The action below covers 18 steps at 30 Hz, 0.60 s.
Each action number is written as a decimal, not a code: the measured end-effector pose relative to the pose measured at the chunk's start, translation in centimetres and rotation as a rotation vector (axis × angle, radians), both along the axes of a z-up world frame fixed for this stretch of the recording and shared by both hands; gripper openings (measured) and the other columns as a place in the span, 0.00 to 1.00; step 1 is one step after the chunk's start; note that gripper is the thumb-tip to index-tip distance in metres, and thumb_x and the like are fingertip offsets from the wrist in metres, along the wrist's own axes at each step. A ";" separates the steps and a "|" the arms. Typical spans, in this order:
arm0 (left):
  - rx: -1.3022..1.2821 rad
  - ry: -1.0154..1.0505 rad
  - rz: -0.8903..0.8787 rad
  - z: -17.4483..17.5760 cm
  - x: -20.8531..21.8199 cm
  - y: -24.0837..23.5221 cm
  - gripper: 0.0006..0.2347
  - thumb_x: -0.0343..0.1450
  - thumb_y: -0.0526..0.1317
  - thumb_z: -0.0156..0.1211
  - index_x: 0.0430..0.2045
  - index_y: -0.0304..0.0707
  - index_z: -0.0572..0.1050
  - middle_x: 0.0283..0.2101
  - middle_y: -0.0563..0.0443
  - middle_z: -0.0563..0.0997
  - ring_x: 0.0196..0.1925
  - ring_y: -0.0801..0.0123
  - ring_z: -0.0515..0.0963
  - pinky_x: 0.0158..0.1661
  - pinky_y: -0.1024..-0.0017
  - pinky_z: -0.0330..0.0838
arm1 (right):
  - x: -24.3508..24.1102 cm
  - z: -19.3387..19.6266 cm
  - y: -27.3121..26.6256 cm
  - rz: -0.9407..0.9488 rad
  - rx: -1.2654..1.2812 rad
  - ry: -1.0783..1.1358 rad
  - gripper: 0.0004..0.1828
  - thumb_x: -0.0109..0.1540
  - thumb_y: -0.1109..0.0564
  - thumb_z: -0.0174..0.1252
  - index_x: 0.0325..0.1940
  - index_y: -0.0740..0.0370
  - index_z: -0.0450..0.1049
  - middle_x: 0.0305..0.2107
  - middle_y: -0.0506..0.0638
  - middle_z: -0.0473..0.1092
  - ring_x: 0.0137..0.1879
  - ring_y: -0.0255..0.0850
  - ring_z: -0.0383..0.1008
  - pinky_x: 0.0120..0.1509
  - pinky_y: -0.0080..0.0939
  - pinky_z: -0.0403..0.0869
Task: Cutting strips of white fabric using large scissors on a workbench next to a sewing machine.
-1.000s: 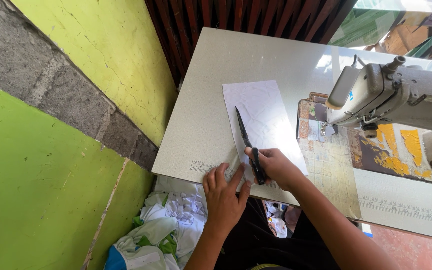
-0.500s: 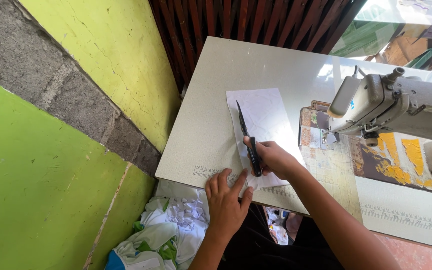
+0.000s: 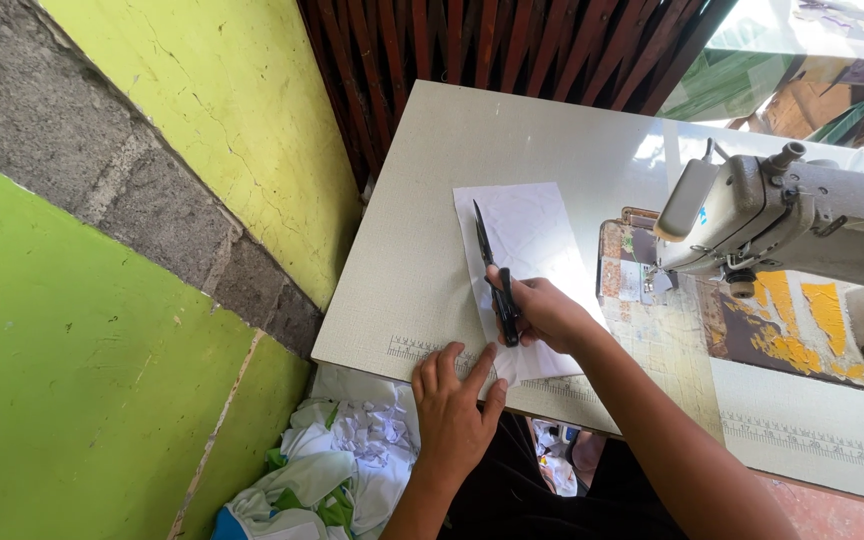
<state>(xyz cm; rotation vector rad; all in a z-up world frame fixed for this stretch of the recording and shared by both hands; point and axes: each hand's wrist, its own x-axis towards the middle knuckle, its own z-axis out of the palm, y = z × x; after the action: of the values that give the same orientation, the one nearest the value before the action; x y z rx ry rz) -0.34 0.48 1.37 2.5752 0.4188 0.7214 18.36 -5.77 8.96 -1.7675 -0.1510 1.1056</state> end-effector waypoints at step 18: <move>0.007 -0.025 0.003 -0.6 0.1 0.0 0.18 0.74 0.52 0.54 0.57 0.54 0.78 0.56 0.40 0.73 0.58 0.48 0.67 0.59 0.45 0.58 | 1.0 -0.1 1.4 -0.031 -0.056 -0.094 0.30 0.64 0.33 0.54 0.36 0.66 0.69 0.21 0.57 0.68 0.25 0.47 0.73 0.24 0.39 0.60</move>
<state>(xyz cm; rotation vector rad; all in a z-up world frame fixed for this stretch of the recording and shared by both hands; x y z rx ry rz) -0.19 0.49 0.74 2.5698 0.4128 0.7563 19.33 -4.33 8.82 -1.8674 -0.1505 1.0136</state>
